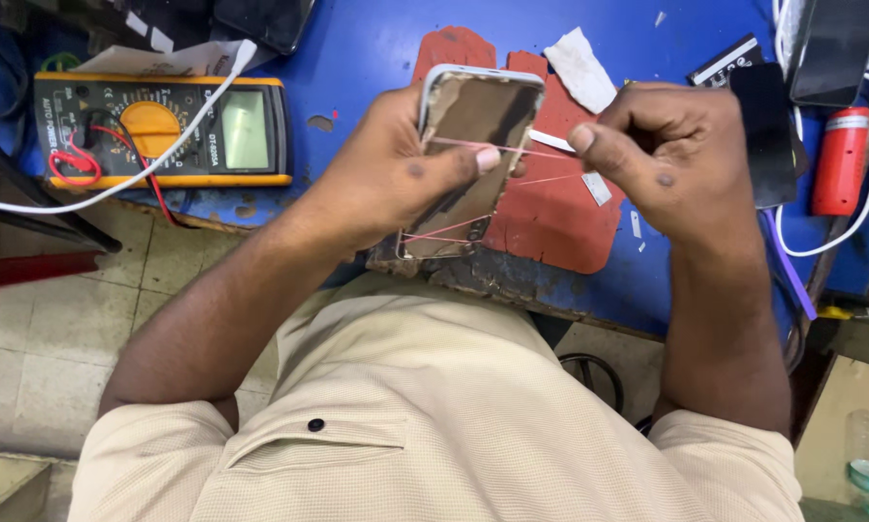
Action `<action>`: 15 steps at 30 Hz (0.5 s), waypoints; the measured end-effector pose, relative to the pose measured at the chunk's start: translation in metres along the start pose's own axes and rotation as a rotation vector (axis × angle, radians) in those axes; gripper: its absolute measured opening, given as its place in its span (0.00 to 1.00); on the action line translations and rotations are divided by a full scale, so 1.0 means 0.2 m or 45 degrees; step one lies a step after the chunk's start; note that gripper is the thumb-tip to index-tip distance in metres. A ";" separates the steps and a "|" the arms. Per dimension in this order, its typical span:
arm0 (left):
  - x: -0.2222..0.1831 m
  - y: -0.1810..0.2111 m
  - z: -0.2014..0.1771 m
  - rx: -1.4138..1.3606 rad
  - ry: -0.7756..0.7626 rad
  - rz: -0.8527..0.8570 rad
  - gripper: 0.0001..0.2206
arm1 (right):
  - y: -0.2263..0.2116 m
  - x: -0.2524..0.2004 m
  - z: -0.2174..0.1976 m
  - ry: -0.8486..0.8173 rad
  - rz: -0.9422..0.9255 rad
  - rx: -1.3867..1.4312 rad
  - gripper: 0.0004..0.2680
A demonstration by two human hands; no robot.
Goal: The person reassembles a disassembled smartphone on a workbench. They connect internal ribbon cables, place the back cover, and secure the device using a rubber band while handling various tools and components.
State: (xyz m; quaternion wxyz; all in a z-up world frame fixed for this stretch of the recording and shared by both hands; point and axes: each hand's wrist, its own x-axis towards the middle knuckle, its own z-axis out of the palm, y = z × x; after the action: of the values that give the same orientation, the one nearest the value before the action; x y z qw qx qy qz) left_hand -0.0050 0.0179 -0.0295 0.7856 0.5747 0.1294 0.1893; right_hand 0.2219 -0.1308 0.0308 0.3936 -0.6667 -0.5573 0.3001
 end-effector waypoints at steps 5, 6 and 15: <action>-0.02 -0.01 0.00 0.000 -0.078 0.102 0.12 | 0.13 -0.03 -0.01 -0.023 0.019 0.854 0.15; -0.02 0.00 0.00 0.013 -0.080 0.106 0.12 | 0.14 -0.02 0.00 -0.029 0.006 1.065 0.15; -0.04 0.07 0.02 0.299 -0.113 0.506 0.17 | 0.07 -0.03 0.16 0.150 0.010 2.049 0.09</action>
State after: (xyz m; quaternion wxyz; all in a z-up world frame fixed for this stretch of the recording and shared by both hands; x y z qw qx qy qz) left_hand -0.0127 0.0139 -0.0152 0.6655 0.6842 0.0003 0.2983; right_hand 0.2006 -0.1316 0.0019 0.7808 -0.1956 -0.1463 0.5750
